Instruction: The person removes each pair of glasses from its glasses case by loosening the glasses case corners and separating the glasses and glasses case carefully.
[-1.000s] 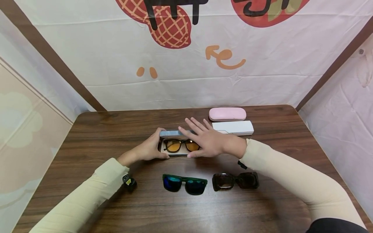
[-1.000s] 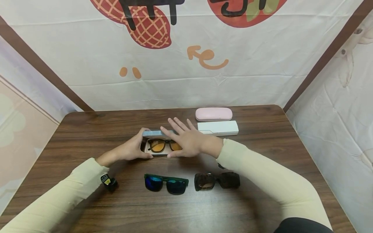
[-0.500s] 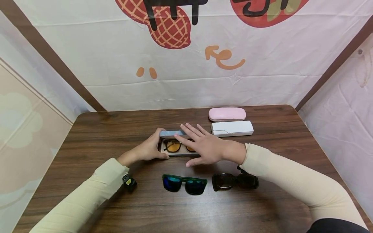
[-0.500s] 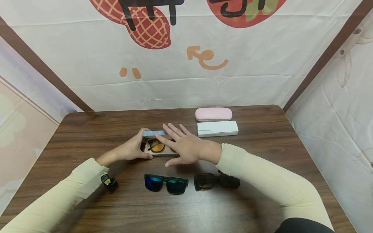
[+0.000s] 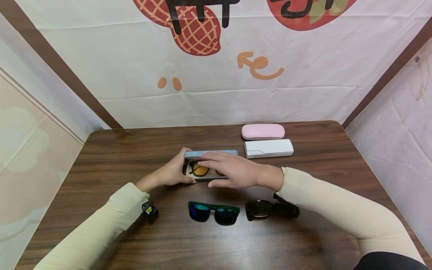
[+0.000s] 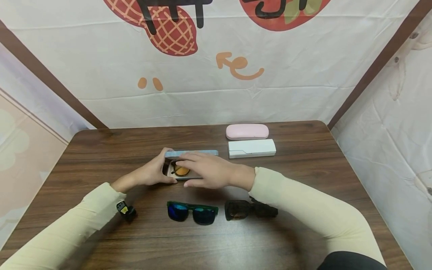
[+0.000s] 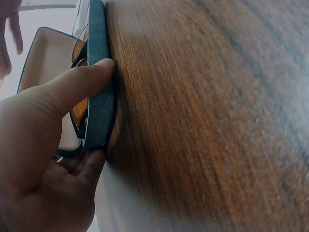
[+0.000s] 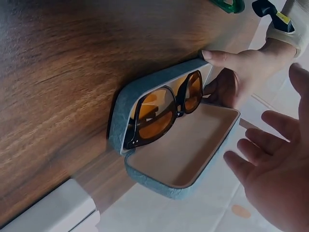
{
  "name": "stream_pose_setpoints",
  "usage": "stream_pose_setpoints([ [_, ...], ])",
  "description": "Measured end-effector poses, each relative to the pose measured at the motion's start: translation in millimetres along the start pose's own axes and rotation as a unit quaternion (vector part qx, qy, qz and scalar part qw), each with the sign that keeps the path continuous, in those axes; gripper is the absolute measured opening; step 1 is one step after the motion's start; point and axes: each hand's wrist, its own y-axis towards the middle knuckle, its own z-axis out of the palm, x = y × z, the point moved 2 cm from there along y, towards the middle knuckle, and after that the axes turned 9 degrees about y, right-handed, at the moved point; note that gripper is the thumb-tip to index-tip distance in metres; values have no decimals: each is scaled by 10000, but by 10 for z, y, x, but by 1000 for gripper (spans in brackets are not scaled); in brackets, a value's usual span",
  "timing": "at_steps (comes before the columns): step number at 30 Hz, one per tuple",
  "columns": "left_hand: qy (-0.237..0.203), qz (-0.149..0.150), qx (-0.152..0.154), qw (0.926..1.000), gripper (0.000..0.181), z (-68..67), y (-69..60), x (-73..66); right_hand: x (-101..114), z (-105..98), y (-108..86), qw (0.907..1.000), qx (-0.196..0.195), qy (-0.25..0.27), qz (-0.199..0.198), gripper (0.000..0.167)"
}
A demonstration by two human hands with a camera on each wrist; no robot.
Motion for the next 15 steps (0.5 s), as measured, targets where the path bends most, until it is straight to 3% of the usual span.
stream_pose_setpoints([
  [6,2,-47,13,10000,92,-2,-7,-7,26,18,55,9998,-57,-33,198,55],
  [15,-34,-64,1,10000,91,-6,-1,-21,17,74,125,9945,343,-161,980,58],
])
